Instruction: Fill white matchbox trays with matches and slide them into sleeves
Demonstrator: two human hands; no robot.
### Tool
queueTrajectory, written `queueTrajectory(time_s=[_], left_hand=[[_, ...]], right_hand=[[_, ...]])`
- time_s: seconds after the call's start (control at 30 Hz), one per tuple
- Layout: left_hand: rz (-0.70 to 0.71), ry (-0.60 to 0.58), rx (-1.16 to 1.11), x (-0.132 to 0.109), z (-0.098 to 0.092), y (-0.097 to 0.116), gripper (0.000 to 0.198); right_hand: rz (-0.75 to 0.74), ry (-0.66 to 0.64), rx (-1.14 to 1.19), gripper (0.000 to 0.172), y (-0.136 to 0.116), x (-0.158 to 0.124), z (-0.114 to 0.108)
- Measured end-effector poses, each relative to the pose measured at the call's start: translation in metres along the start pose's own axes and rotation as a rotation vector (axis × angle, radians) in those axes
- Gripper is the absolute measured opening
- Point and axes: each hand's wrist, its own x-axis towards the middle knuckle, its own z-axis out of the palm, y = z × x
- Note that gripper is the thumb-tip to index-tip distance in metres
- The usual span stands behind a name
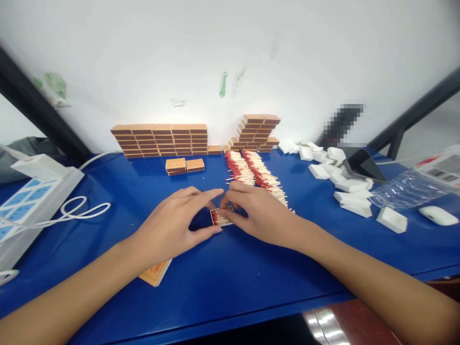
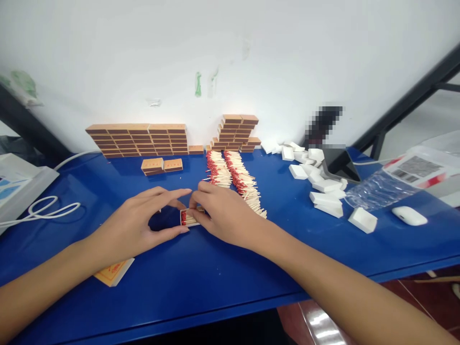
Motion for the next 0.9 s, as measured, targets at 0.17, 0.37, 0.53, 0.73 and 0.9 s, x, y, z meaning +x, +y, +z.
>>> queueTrajectory(time_s=[0.17,0.37,0.53,0.73,0.9], left_hand=[[0.015,0.009,0.009,-0.001,0.0,-0.001,0.066],[-0.011,-0.004,0.001,-0.001,0.001,0.0,0.067],[-0.001,-0.033,0.022,-0.001,-0.007,-0.004,0.07],[-0.113,-0.093,0.175,-0.001,-0.037,-0.033,0.086],[-0.173,-0.186,0.213,-0.002,-0.047,-0.049,0.052]], right_hand=[[0.028,0.042,-0.024,0.003,-0.003,0.001,0.002],[0.063,0.061,-0.001,0.003,0.0,0.002,0.001],[0.039,0.013,0.035,0.012,0.005,-0.003,-0.015],[0.034,-0.119,0.044,0.031,0.004,-0.007,-0.019],[0.064,-0.036,0.026,0.027,0.006,-0.001,-0.013]])
